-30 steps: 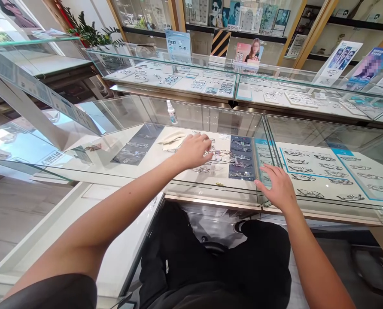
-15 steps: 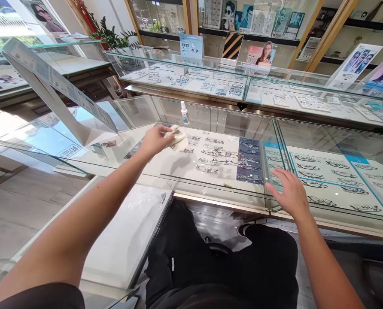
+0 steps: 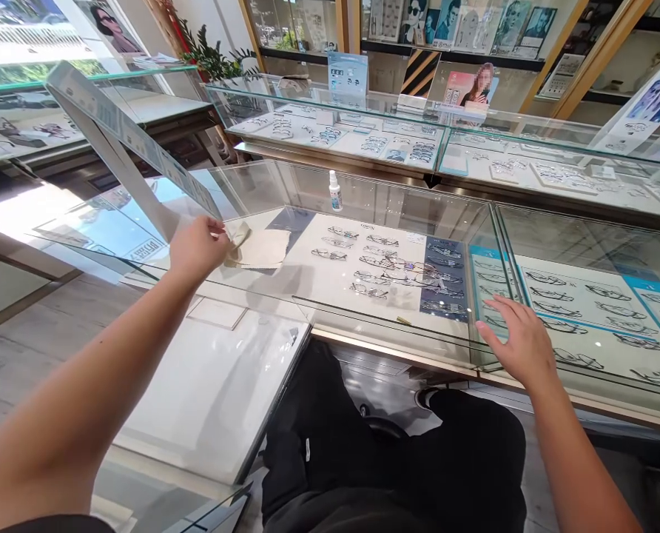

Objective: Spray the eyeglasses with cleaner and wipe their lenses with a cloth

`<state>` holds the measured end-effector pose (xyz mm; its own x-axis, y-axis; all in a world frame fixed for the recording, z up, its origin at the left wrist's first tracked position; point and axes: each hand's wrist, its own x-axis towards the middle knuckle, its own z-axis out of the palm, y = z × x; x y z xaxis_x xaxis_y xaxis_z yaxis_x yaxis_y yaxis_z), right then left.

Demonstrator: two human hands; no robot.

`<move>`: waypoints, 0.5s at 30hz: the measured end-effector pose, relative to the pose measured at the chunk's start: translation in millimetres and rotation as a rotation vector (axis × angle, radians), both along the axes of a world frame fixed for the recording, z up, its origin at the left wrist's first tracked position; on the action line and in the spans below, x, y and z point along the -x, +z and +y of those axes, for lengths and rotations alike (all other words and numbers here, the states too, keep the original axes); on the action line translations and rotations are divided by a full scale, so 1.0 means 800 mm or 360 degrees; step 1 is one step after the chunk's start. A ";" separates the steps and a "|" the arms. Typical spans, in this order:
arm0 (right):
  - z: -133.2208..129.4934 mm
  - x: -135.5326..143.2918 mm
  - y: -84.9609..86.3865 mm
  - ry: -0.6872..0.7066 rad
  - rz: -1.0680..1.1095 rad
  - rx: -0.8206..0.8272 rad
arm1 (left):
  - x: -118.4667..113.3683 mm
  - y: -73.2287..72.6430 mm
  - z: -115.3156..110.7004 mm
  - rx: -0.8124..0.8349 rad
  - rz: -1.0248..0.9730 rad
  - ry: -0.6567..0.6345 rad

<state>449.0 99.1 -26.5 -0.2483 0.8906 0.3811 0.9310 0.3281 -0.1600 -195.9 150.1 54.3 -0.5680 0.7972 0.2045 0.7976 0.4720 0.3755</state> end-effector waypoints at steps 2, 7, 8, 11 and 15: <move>-0.001 0.000 0.000 0.0011 0.0002 -0.0002 | -0.021 0.014 -0.025 -0.0177 0.0197 -0.0054; -0.002 0.000 0.002 -0.0015 0.0001 0.0046 | -0.074 0.038 -0.092 0.1192 -0.0833 -0.1143; -0.002 0.000 0.003 -0.0021 0.0001 0.0050 | -0.080 0.032 -0.102 0.1573 -0.0989 -0.1328; -0.002 0.000 0.004 -0.0031 -0.0005 0.0046 | -0.086 -0.021 -0.110 0.2021 -0.1046 -0.1480; -0.004 0.002 0.006 -0.0025 -0.0007 0.0024 | -0.079 -0.116 -0.072 0.1322 -0.0193 -0.1172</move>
<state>447.7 95.9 -21.9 -0.2359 0.8999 0.3667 0.9368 0.3109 -0.1605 -132.7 92.3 -38.7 0.1193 0.8108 -0.5731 0.9655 0.0398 0.2573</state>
